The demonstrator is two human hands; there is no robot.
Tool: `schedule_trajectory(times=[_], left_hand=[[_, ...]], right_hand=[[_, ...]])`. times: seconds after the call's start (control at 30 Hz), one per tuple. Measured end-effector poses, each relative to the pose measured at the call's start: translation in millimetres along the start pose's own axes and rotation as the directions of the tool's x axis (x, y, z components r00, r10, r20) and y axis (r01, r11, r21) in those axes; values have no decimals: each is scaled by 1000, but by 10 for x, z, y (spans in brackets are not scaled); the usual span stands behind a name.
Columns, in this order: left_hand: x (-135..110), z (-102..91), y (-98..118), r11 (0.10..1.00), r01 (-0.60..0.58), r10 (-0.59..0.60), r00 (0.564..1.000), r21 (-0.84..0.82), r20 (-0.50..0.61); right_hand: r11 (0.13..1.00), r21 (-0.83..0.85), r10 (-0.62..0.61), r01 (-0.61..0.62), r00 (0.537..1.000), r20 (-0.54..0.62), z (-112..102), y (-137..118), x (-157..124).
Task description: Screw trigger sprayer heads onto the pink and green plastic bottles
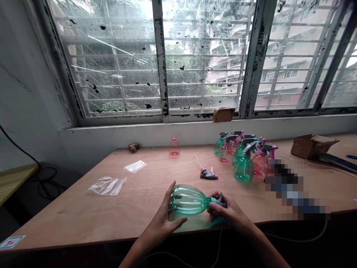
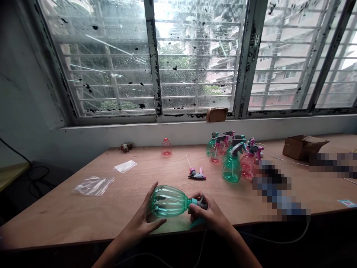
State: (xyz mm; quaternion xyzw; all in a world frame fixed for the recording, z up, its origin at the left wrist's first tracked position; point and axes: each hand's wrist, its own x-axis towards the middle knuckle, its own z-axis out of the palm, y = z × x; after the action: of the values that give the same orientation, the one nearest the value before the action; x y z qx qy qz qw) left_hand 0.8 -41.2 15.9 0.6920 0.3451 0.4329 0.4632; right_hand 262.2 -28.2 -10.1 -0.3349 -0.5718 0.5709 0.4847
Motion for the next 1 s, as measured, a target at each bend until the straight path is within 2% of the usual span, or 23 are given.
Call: schedule_trajectory(times=[0.13, 0.27, 0.43, 0.6, 0.7, 0.87, 1.0], left_hand=[[-6, -1, -7, 993, 81, -80, 997, -83, 15], [-5, -5, 50, 996, 82, -82, 997, -32, 4], [-5, -4, 43, 999, 23, -21, 999, -37, 34], [7, -15, 24, 994, 105, -104, 994, 35, -26], [14, -22, 43, 992, 92, -89, 995, 88, -38], [9, -8, 59, 999, 26, -25, 999, -23, 39], [3, 7, 22, 991, 71, -68, 997, -113, 29]], right_hand=[[1000, -21, 6, -6, 1000, 7, 18, -47, -14], [998, -61, -13, 13, 1000, 4, 20, -68, -26], [999, -31, -22, 22, 1000, -7, 7, -37, -23], [999, -27, -42, 42, 999, 7, -2, -28, -6], [998, -35, -46, 45, 999, 0, 7, -44, -4], [998, -32, -49, 49, 999, -23, 16, -42, -11], [997, -59, -48, 46, 998, -31, 21, -39, -12]])
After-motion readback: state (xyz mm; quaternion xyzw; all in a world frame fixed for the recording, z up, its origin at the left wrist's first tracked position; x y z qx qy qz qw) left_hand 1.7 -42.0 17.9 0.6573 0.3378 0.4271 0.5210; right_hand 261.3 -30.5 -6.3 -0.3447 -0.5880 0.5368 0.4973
